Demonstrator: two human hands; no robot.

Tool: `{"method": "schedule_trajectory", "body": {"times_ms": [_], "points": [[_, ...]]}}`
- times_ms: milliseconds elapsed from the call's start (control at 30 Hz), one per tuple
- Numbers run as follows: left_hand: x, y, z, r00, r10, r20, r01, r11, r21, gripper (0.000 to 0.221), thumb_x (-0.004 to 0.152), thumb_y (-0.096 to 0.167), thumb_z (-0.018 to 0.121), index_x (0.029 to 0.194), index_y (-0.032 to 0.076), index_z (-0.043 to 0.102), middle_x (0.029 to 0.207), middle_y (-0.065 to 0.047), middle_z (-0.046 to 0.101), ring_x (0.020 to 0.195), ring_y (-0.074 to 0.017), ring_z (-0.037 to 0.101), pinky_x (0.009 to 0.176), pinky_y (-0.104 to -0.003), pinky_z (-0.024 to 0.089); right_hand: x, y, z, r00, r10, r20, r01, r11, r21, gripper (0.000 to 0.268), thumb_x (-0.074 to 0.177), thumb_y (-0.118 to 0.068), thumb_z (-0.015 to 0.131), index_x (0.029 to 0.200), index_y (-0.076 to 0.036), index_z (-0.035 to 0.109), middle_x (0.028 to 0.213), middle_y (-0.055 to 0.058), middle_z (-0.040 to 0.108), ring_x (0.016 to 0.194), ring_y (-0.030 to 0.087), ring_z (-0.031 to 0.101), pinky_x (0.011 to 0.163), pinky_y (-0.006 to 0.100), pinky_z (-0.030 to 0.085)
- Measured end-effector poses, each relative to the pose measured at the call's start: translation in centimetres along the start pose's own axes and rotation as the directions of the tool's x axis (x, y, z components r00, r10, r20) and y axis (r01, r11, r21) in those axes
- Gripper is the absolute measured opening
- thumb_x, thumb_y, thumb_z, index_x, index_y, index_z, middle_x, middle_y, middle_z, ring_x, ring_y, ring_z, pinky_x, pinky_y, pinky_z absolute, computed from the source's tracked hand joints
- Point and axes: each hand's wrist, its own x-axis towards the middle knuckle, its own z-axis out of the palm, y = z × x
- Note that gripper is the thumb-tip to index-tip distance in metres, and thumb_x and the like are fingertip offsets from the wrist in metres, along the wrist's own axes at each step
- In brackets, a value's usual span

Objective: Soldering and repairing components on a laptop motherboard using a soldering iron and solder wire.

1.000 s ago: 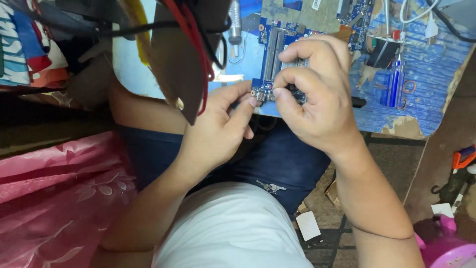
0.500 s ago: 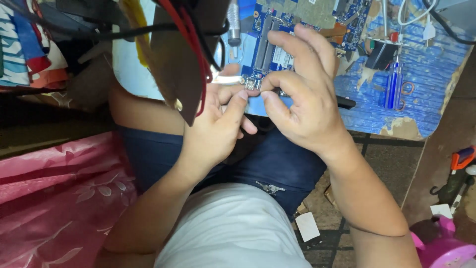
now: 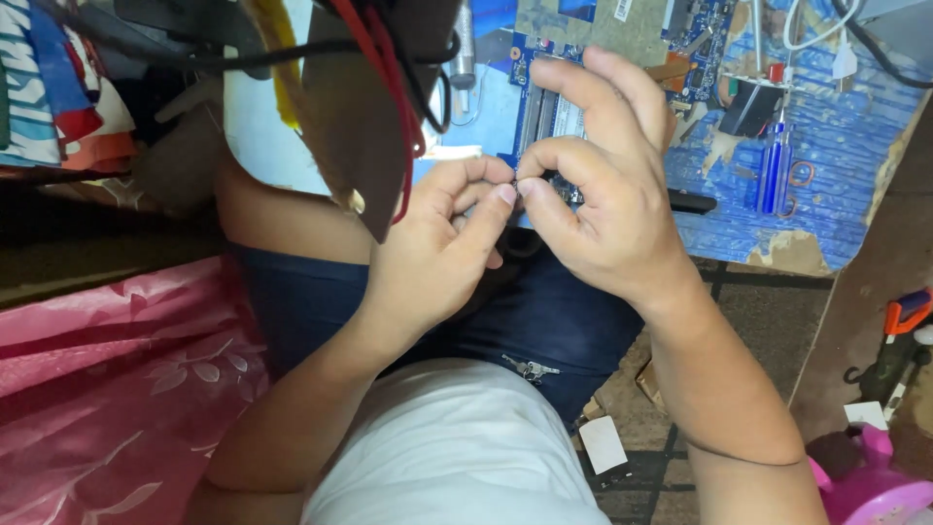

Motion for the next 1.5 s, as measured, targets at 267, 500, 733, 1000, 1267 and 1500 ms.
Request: {"method": "schedule_trajectory", "body": {"times_ms": [267,500,733,1000,1267,1500], "points": [[0.0,0.6,-0.6,0.987,0.147,0.063,-0.156,0.975,0.159,0.023,0.113,0.030,0.056,0.095,0.020,0.067,0.072,0.006,0.053,0.057,-0.0072,0.070,0.055,-0.021,0.054,0.0,-0.2,-0.3,0.999,0.002,0.038,-0.001,0.999,-0.035,0.011,0.104,-0.010,0.076,0.094,-0.014,0.076,0.160,0.017,0.065,0.155,0.042,0.046,0.123,0.057,0.032],[0.3,0.6,-0.7,0.991,0.111,0.077,-0.123,0.977,0.173,0.025,0.111,0.030,0.057,0.091,0.020,0.068,0.070,0.006,0.056,0.055,-0.0077,0.073,0.055,-0.023,0.050,0.5,0.4,-0.8,0.977,-0.211,-0.040,0.204,0.970,-0.131,0.012,0.106,-0.013,0.081,0.094,-0.014,0.083,0.138,0.017,0.083,0.135,0.044,0.069,0.124,0.056,0.027],[0.4,0.7,-0.8,0.988,0.132,0.081,-0.147,0.965,0.216,0.026,0.110,0.032,0.057,0.092,0.020,0.071,0.067,0.006,0.057,0.053,-0.0084,0.077,0.053,-0.023,0.050,1.1,0.7,-1.1,0.965,-0.263,-0.004,0.261,0.958,-0.120,0.019,0.106,-0.016,0.076,0.088,-0.016,0.080,0.137,0.015,0.084,0.134,0.044,0.068,0.121,0.055,0.027],[0.2,1.2,-0.7,0.995,0.095,0.039,-0.101,0.967,0.235,0.023,0.107,0.032,0.059,0.093,0.020,0.074,0.065,0.007,0.060,0.053,-0.0077,0.076,0.054,-0.023,0.053,1.6,1.0,-0.8,0.947,-0.320,0.022,0.320,0.940,-0.120,0.046,0.122,-0.030,0.048,0.091,-0.012,0.078,0.139,0.015,0.083,0.138,0.045,0.065,0.121,0.056,0.026],[0.5,0.0,-0.4,0.991,0.132,0.010,-0.132,0.991,0.000,0.019,0.110,0.023,0.061,0.101,0.009,0.071,0.073,0.001,0.060,0.052,-0.0100,0.063,0.049,-0.024,0.064,2.1,0.6,-0.4,0.945,-0.326,-0.034,0.317,0.935,-0.158,0.054,0.122,-0.032,0.045,0.080,-0.011,0.071,0.129,0.016,0.084,0.135,0.043,0.065,0.118,0.054,0.031],[0.3,0.2,-1.0,0.954,0.298,-0.034,-0.281,0.926,0.252,0.029,0.106,0.022,0.056,0.125,0.012,0.075,0.056,0.000,0.070,0.048,-0.0110,0.076,0.086,-0.031,0.065,1.4,-1.0,-1.2,0.993,-0.054,0.106,0.071,0.985,-0.159,0.013,0.096,-0.008,0.074,0.084,-0.009,0.070,0.156,0.022,0.067,0.155,0.049,0.044,0.120,0.064,0.035]]}}
